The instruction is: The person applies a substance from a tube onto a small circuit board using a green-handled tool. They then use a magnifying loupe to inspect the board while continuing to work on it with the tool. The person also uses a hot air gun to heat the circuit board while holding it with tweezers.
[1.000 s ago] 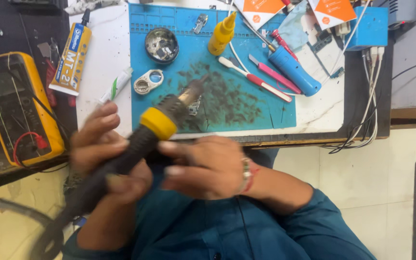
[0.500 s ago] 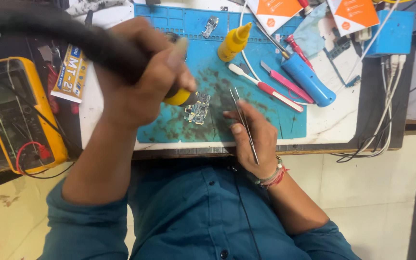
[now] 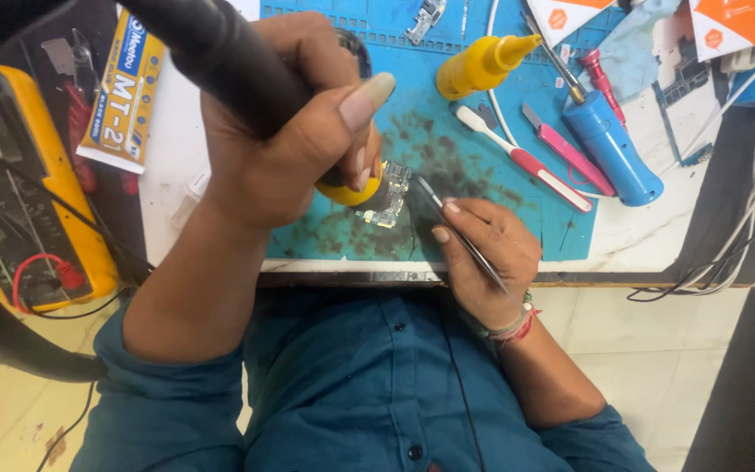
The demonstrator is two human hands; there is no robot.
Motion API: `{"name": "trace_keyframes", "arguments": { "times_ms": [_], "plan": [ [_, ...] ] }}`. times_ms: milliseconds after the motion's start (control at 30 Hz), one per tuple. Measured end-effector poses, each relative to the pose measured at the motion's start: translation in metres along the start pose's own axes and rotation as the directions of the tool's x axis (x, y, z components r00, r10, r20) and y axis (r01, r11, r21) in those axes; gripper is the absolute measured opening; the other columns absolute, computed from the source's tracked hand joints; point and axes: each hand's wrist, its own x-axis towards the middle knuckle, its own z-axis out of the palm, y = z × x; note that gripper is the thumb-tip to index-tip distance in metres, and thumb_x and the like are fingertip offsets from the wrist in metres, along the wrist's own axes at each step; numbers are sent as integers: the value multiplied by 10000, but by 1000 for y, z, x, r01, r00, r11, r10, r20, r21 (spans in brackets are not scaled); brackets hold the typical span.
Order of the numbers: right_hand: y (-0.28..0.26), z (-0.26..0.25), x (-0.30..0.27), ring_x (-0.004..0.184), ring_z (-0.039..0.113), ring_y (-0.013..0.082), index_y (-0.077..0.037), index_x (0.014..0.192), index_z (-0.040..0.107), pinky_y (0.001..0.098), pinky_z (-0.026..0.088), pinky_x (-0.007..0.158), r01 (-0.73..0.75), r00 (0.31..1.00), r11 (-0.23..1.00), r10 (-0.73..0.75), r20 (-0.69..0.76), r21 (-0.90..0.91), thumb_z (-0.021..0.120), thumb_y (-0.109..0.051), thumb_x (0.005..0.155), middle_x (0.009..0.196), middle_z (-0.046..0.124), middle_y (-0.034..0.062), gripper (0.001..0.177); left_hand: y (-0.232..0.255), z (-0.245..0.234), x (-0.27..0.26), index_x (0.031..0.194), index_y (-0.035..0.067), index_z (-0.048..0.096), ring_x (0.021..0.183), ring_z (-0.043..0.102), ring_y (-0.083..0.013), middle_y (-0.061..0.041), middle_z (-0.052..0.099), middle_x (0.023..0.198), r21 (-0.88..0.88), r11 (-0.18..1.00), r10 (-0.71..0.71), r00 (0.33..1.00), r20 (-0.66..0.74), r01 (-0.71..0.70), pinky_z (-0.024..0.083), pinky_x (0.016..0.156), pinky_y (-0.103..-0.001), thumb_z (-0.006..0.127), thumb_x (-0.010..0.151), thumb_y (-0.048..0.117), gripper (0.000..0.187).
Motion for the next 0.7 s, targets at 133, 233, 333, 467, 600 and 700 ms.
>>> {"name": "trace_keyframes", "arguments": {
  "times_ms": [133, 233, 333, 467, 600, 700],
  "plan": [
    [0, -3, 4, 863, 749, 258, 18, 1055, 701, 312, 574, 771, -9, 999, 999, 8, 31, 39, 788, 56, 863, 981, 744, 158, 214, 0, 3, -2, 847, 32, 516, 542, 586, -115, -46, 572, 676, -37, 999, -29, 999, -23, 28, 533, 558, -274, 657, 1077, -3, 272],
    [0, -2, 6, 826, 745, 246, 17, 1006, 692, 308, 568, 745, 21, 998, 997, -26, 56, 77, 776, 61, 845, 941, 743, 147, 187, -3, 2, -2, 856, 30, 514, 544, 583, -120, -54, 572, 684, -37, 999, -34, 999, -34, 33, 528, 558, -277, 653, 1080, -5, 266],
    [1, -3, 7, 811, 743, 239, 9, 970, 682, 309, 574, 740, 51, 995, 993, -60, 83, 109, 771, 50, 823, 920, 740, 140, 177, -3, 1, -2, 897, 39, 517, 549, 591, -123, -56, 581, 691, -34, 999, -35, 999, -37, 33, 534, 564, -278, 644, 1074, -2, 222],
    [0, -6, 9, 793, 744, 234, -6, 948, 690, 307, 576, 724, 115, 981, 987, -130, 144, 112, 794, 30, 802, 899, 747, 126, 183, -5, 0, -1, 886, 26, 516, 558, 589, -131, -67, 584, 698, -31, 999, -18, 1000, -25, 17, 532, 574, -280, 640, 1086, -8, 238],
    [0, -4, 10, 824, 751, 248, -7, 976, 704, 315, 581, 744, 140, 977, 987, -149, 149, 74, 792, 60, 807, 942, 754, 132, 202, -6, -1, -2, 894, 23, 519, 563, 592, -136, -71, 585, 700, -27, 1000, -6, 1000, -21, 6, 530, 578, -279, 639, 1094, -15, 236],
    [0, -2, 10, 833, 750, 250, 4, 1007, 707, 312, 584, 752, 134, 980, 990, -140, 143, 52, 797, 81, 817, 978, 759, 146, 224, -7, -1, -1, 904, 33, 521, 557, 592, -129, -66, 587, 693, -25, 1000, 9, 1000, -28, -10, 528, 569, -272, 641, 1086, -16, 223]
  ]
}}
